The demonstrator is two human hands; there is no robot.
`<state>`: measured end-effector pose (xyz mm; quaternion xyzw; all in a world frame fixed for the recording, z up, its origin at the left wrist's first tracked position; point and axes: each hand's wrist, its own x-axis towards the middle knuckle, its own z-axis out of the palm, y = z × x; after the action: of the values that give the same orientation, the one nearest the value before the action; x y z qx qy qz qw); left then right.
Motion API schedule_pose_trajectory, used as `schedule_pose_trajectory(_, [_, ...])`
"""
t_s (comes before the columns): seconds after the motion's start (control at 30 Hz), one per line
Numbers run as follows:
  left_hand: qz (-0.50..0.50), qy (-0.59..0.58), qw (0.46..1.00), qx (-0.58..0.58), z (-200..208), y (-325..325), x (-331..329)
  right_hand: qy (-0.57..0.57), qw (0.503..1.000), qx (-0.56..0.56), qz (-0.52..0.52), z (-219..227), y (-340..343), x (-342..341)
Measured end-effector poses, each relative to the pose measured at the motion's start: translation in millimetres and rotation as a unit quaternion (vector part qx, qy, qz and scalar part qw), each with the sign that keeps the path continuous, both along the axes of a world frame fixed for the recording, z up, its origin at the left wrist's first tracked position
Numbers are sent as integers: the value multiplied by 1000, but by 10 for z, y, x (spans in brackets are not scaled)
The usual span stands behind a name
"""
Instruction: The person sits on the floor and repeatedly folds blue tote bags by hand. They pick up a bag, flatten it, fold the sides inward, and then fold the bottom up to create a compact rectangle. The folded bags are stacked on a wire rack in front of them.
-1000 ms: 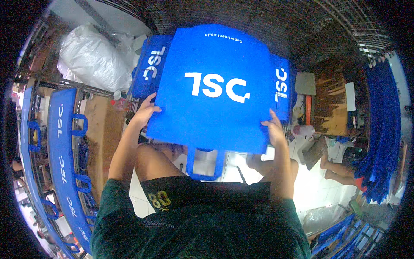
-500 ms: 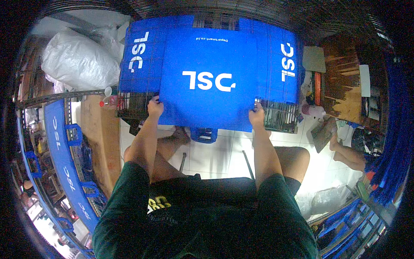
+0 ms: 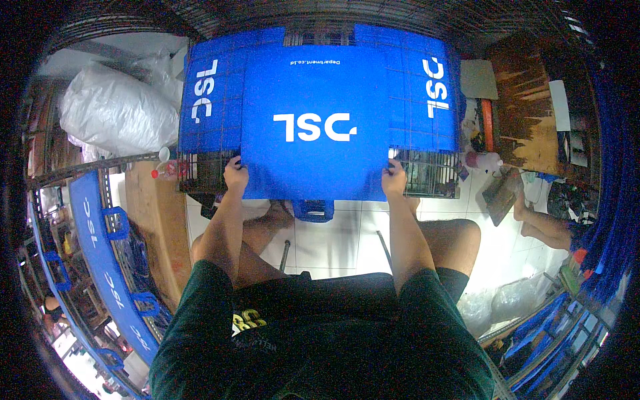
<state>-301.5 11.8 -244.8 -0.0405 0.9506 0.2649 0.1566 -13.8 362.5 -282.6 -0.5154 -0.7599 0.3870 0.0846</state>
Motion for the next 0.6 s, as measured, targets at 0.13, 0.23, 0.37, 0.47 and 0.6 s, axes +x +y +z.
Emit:
schedule_pose_trajectory(0.13, [1,12,1000,10,-59,-32,-6,-11,1000,7,2,64,-12,-44])
schedule_pose_trajectory(0.23, [20,-14,1000,5,-76,-30,-7,-3,1000,5,-6,120,-31,-53])
schedule_pose_trajectory(0.37, [18,-12,1000,1,-80,-72,-3,-32,999,17,14,202,-56,-64])
schedule_pose_trajectory(0.47, [23,-1,999,-22,11,-21,-10,-43,998,34,23,203,-34,-12])
schedule_pose_trajectory(0.6, [45,87,994,-48,4,-7,-47,124,991,50,31,640,125,-22])
